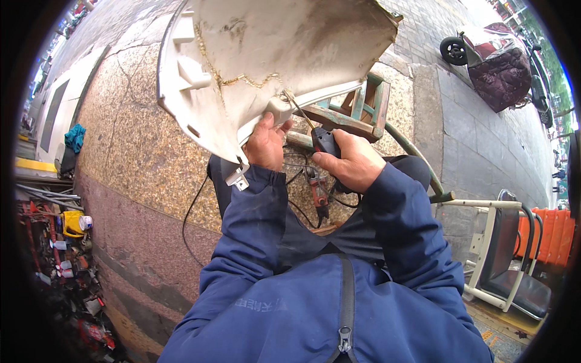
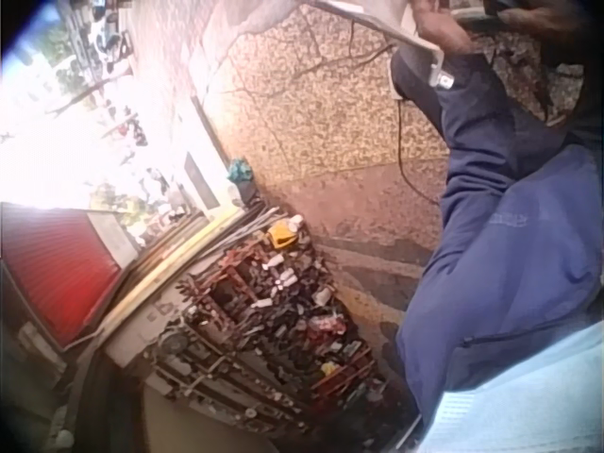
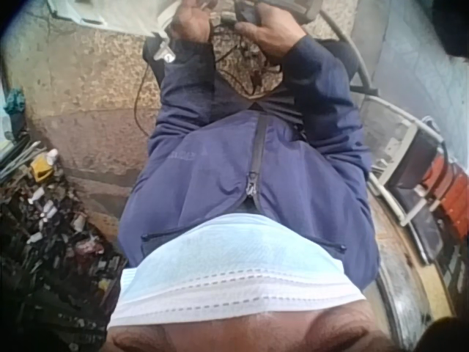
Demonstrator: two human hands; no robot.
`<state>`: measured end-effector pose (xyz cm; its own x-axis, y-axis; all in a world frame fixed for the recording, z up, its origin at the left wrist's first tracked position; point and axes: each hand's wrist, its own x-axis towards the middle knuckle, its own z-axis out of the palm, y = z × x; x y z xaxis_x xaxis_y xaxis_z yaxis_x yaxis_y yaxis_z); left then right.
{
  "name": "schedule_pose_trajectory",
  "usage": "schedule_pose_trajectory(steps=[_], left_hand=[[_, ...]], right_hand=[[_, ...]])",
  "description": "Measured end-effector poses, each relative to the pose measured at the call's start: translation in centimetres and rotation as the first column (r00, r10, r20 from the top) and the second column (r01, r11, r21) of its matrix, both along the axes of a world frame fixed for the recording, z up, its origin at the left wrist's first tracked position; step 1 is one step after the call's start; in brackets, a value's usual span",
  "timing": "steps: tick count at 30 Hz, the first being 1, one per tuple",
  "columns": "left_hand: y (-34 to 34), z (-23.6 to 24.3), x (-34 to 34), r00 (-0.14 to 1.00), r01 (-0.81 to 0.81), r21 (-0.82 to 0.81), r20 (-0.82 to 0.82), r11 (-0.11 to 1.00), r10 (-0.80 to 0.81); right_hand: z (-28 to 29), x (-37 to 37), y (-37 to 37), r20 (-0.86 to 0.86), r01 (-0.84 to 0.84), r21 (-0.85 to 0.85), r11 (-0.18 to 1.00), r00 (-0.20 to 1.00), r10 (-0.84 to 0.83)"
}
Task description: The person uses a handheld hot-air welding tool to melt and fuse a crack on a black plastic motorcycle fender. They hold the fender with one hand and guide the tool along the damaged seam, then flip the part to continue welding on the underside.
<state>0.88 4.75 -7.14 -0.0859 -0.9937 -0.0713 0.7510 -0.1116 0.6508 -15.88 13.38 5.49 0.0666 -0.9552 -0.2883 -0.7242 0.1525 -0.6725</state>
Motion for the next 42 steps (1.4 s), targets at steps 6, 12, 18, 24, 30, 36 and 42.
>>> schedule_pose_trajectory(steps=[6, 12, 18, 24, 30, 36, 42], left_hand=[[-0.1, -0.3, 0.0, 1.0, -0.01, 0.022, -0.014, 1.0, 0.01], [-0.4, -0.7, 0.3, 1.0, 0.008, 0.005, -0.023, 1.0, -0.008], [-0.5, -0.9, 0.7, 0.999, 0.04, -0.003, -0.026, 0.999, -0.04], [-0.5, -0.9, 1.0, 0.998, 0.052, -0.006, -0.02, 0.999, -0.052], [-0.6, -0.8, 1.0, 0.998, 0.053, -0.001, -0.034, 0.999, -0.053], [-0.6, -0.7, 1.1, 0.998, 0.061, -0.008, -0.024, 0.998, -0.061], [-0.5, -0.5, 1.2, 0.997, 0.07, -0.01, -0.031, 0.997, -0.071]], right_hand=[[-0.9, -1.1, -0.3, 0.0, -0.024, -0.027, 0.999, 1.0, 0.024], [-2.2, -3.0, -1.2, 0.016, -0.051, -0.023, 0.998, 0.999, 0.051], [-3.1, -4.1, -2.1, 0.025, -0.091, -0.046, 0.995, 0.995, 0.092], [-3.4, -4.9, -2.5, 0.125, -0.105, -0.069, 0.992, 0.986, 0.113], [-3.1, -5.8, -3.3, 0.062, -0.159, -0.038, 0.987, 0.985, 0.161], [-3.3, -5.9, -3.9, 0.057, -0.157, 0.004, 0.988, 0.986, 0.156], [-3.2, -6.0, -4.1, 0.083, -0.163, 0.023, 0.986, 0.983, 0.161]])
